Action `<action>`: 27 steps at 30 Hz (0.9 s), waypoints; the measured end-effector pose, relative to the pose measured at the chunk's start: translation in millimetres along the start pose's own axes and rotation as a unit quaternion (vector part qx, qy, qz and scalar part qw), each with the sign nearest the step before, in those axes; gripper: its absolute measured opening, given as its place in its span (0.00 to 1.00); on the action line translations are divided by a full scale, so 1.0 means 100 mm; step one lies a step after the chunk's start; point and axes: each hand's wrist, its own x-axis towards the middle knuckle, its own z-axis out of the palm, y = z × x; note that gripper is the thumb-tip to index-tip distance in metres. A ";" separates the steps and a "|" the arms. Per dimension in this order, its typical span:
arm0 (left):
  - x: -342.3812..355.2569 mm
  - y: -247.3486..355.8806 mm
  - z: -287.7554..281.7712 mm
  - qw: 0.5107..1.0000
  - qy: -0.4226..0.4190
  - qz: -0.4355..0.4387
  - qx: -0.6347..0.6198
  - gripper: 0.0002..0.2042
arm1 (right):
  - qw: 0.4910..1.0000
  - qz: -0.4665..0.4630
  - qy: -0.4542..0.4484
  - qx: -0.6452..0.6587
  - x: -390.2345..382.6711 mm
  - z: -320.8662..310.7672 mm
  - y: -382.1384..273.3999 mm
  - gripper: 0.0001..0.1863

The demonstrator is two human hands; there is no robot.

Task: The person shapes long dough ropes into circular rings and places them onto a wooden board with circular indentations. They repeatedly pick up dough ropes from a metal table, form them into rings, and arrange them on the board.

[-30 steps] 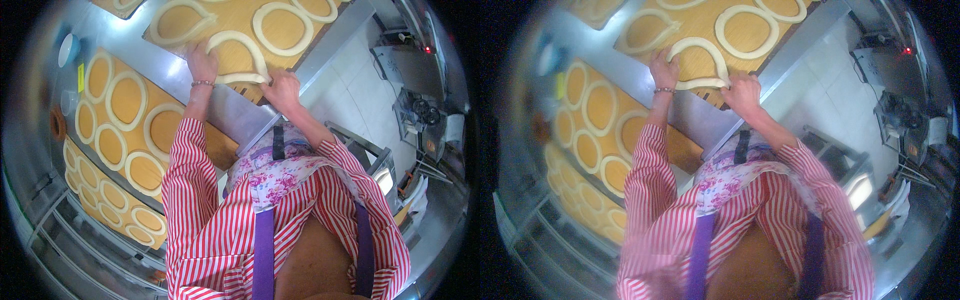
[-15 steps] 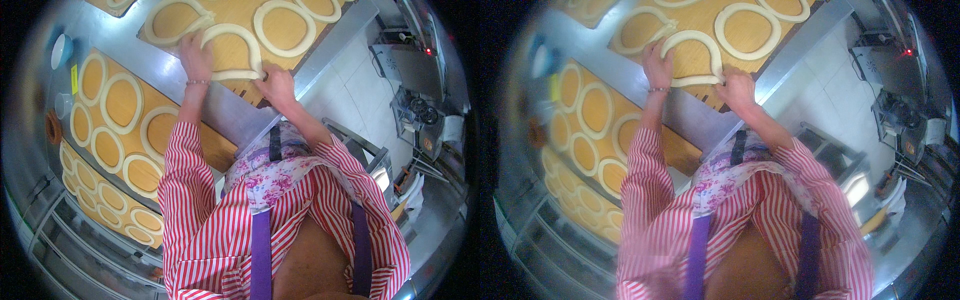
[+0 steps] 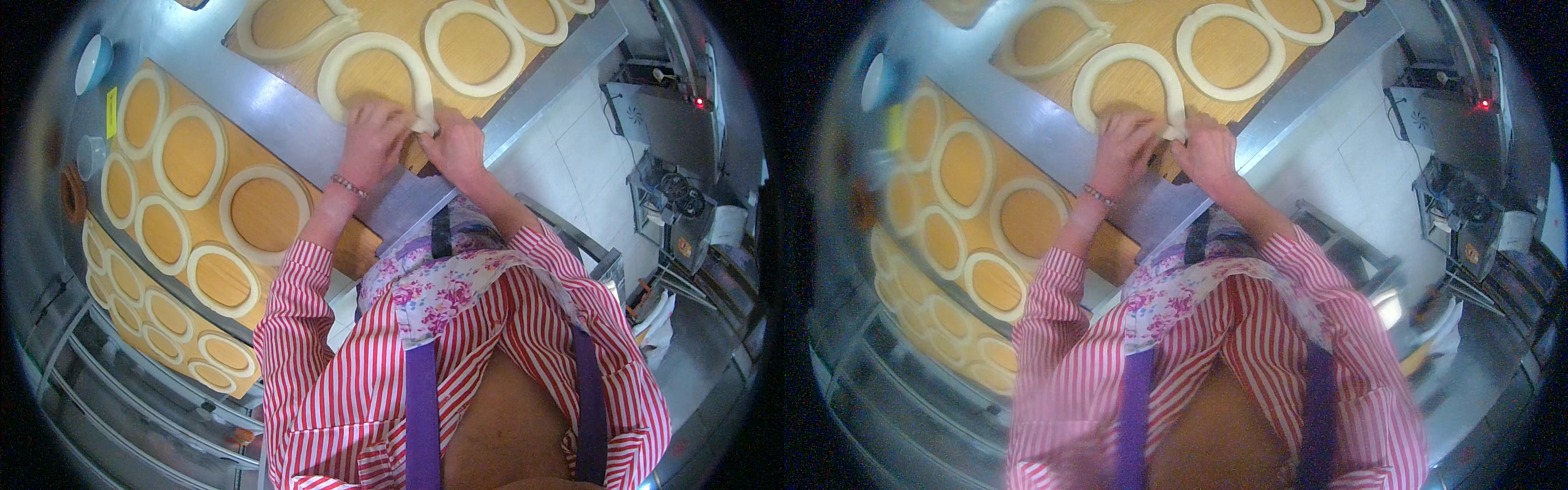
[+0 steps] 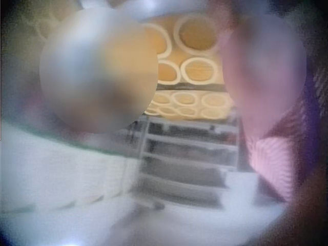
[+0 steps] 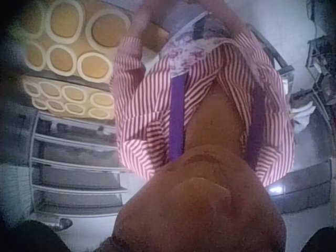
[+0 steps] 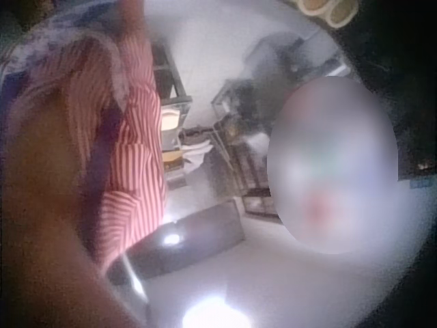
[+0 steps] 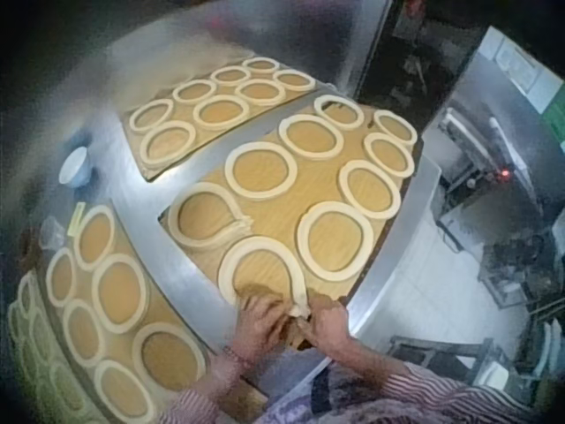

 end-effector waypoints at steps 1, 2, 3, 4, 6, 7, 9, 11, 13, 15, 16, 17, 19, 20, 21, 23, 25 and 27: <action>-0.01 0.04 0.02 1.000 -0.014 0.017 -0.008 0.21 | 1.000 -0.016 0.018 -0.003 0.00 0.01 0.01 0.14; -0.03 0.08 0.04 1.000 -0.005 0.018 0.008 0.21 | 0.999 -0.025 0.022 0.000 -0.01 0.03 0.01 0.13; -0.04 0.12 0.07 0.999 -0.006 0.021 0.025 0.20 | 0.999 -0.033 0.031 0.002 -0.01 0.04 0.01 0.12; -0.06 0.14 0.09 0.999 -0.008 0.028 0.042 0.20 | 0.998 -0.047 0.039 0.006 -0.01 0.06 0.02 0.12; -0.09 0.16 0.13 0.999 -0.004 0.018 0.049 0.22 | 0.997 -0.058 0.054 0.010 0.00 0.08 0.02 0.11; -0.11 0.16 0.15 0.998 0.002 0.008 0.054 0.23 | 0.996 -0.066 0.060 0.013 0.00 0.09 0.02 0.11; -0.12 0.14 0.18 0.999 0.002 0.013 0.047 0.23 | 0.997 -0.066 0.050 0.006 0.00 0.07 0.02 0.11; -0.13 0.12 0.20 0.999 -0.001 0.012 0.041 0.24 | 0.998 -0.057 0.031 -0.005 -0.01 0.03 0.01 0.11; -0.13 0.09 0.21 0.999 -0.010 0.010 0.032 0.27 | 0.999 -0.040 0.005 -0.021 -0.04 -0.04 0.00 0.12; -0.13 0.07 0.21 0.999 -0.008 0.015 0.038 0.25 | 0.998 0.029 -0.051 0.002 -0.09 -0.12 -0.01 0.15; -0.13 0.07 0.21 0.999 -0.004 0.017 0.039 0.25 | 0.996 0.050 -0.073 0.021 -0.12 -0.15 -0.01 0.17; -0.13 0.07 0.22 0.999 0.001 0.020 0.042 0.24 | 0.995 0.069 -0.069 0.034 -0.13 -0.18 -0.01 0.18; -0.13 0.09 0.22 0.998 0.016 0.023 0.048 0.24 | 0.992 0.088 -0.050 0.070 -0.16 -0.20 -0.01 0.20; -0.14 0.11 0.22 0.999 0.011 0.021 0.046 0.25 | 0.996 0.053 -0.027 0.066 -0.16 -0.20 0.00 0.20; -0.14 0.13 0.22 0.999 0.004 0.017 0.046 0.25 | 0.998 0.023 -0.003 0.057 -0.16 -0.18 0.01 0.19; -0.16 0.17 0.23 0.998 -0.006 0.013 0.056 0.26 | 0.999 -0.007 0.026 0.037 -0.16 -0.13 0.04 0.18; -0.17 0.19 0.24 0.997 -0.012 0.020 0.079 0.27 | 0.999 -0.019 0.041 0.018 -0.17 -0.06 0.07 0.17; -0.17 0.19 0.25 0.996 -0.024 0.012 0.080 0.27 | 0.998 -0.021 0.043 0.032 -0.17 0.00 0.11 0.14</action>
